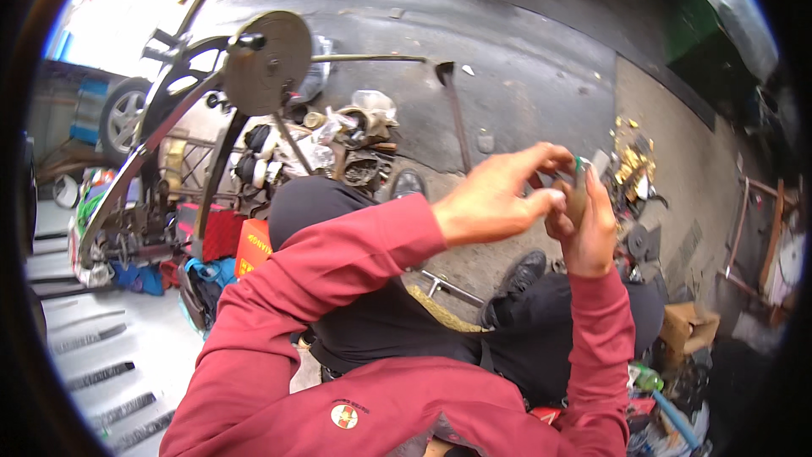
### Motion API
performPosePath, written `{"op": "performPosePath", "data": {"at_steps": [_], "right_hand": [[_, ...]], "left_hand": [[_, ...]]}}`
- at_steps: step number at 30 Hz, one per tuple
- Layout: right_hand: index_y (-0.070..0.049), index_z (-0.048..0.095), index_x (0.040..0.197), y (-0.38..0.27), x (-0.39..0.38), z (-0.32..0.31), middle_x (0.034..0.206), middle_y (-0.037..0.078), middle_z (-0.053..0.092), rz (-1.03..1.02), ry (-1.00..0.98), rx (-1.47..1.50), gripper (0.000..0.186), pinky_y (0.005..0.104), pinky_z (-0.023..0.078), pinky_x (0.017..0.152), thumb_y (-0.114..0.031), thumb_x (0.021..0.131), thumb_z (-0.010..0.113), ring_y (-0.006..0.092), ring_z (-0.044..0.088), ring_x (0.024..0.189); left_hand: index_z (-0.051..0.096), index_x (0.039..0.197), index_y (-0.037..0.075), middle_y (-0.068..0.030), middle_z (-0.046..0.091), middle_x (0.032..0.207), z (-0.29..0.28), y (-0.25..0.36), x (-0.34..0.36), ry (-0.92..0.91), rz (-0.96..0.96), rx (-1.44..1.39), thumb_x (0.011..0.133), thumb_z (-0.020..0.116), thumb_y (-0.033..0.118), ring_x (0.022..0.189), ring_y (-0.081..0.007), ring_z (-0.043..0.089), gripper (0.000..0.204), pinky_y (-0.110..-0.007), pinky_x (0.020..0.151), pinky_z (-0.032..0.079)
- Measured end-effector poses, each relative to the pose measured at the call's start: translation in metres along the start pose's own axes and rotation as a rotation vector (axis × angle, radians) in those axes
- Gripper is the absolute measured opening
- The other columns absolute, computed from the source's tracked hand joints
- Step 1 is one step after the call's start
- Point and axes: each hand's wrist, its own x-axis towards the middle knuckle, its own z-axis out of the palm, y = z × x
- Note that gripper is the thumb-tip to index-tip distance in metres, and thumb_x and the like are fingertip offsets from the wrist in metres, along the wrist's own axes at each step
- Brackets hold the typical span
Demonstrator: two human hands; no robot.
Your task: The person sits on the floor and handles a pair of black shoes, placing them into a plastic bag. They then rummage through a cluttered pile of tools and materials, picking up a small tube and a pair of pliers. Finally, they stand and move to a workbench to adjust a key-cutting machine.
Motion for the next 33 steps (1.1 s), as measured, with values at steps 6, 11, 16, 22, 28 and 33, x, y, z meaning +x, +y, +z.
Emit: {"op": "performPosePath", "data": {"at_steps": [6, 11, 16, 22, 28, 33], "right_hand": [[0.001, 0.052, 0.134, -0.047, -0.007, -0.034, 0.078, -0.002, 0.047, -0.243, 0.013, 0.016, 0.049, 0.0228, 0.031, 0.05, -0.038, 0.108, 0.037, 0.0048, 0.037, 0.053], [0.0, 0.061, 0.127, -0.083, -0.056, -0.114, 0.09, 0.003, 0.064, -0.649, 0.316, -0.191, 0.031, 0.0222, 0.043, 0.06, -0.018, 0.103, 0.054, 0.0078, 0.056, 0.07], [-0.003, 0.059, 0.122, -0.006, -0.115, -0.228, 0.088, 0.008, 0.07, -0.528, 0.856, -0.657, 0.028, 0.0276, 0.053, 0.063, -0.003, 0.094, 0.062, 0.0131, 0.066, 0.074], [-0.005, 0.064, 0.105, 0.147, -0.168, -0.302, 0.083, 0.015, 0.071, 0.025, 1.081, -1.162, 0.021, 0.0379, 0.054, 0.072, 0.0, 0.085, 0.064, 0.0275, 0.072, 0.08], [-0.008, 0.074, 0.091, 0.201, -0.174, -0.32, 0.092, 0.013, 0.074, 0.231, 1.017, -1.267, 0.016, 0.0438, 0.055, 0.08, -0.003, 0.082, 0.062, 0.0335, 0.07, 0.087], [-0.005, 0.073, 0.088, 0.205, -0.176, -0.336, 0.098, 0.012, 0.071, 0.284, 0.977, -1.465, 0.014, 0.0442, 0.054, 0.087, -0.004, 0.079, 0.062, 0.0339, 0.067, 0.098]], "left_hand": [[0.056, 0.138, 0.008, -0.0174, 0.065, 0.126, -0.012, 0.003, -0.002, -0.054, 0.005, -0.053, 0.097, 0.065, 0.016, 0.11, -0.023, 0.063, 0.042, -0.037, 0.092, 0.053], [0.055, 0.138, 0.003, -0.0156, 0.062, 0.132, -0.012, 0.02, -0.003, -0.135, -0.112, -0.078, 0.099, 0.059, 0.019, 0.124, -0.0224, 0.058, 0.042, -0.035, 0.105, 0.044], [0.058, 0.133, 0.001, -0.0108, 0.065, 0.128, -0.004, 0.026, -0.009, -0.168, -0.107, -0.026, 0.097, 0.059, 0.012, 0.115, -0.0209, 0.062, 0.038, -0.034, 0.101, 0.045], [0.058, 0.134, 0.001, -0.0121, 0.064, 0.128, 0.006, 0.014, -0.012, -0.243, -0.191, 0.044, 0.1, 0.059, 0.014, 0.12, -0.0213, 0.06, 0.037, -0.036, 0.106, 0.043], [0.06, 0.131, 0.001, -0.0119, 0.066, 0.126, 0.023, 0.015, -0.005, -0.297, -0.215, 0.152, 0.1, 0.059, 0.014, 0.119, -0.0204, 0.06, 0.034, -0.035, 0.106, 0.042], [0.061, 0.13, 0.0, -0.011, 0.067, 0.125, 0.031, 0.014, -0.001, -0.341, -0.222, 0.232, 0.099, 0.059, 0.012, 0.119, -0.0192, 0.06, 0.034, -0.034, 0.106, 0.041]]}}
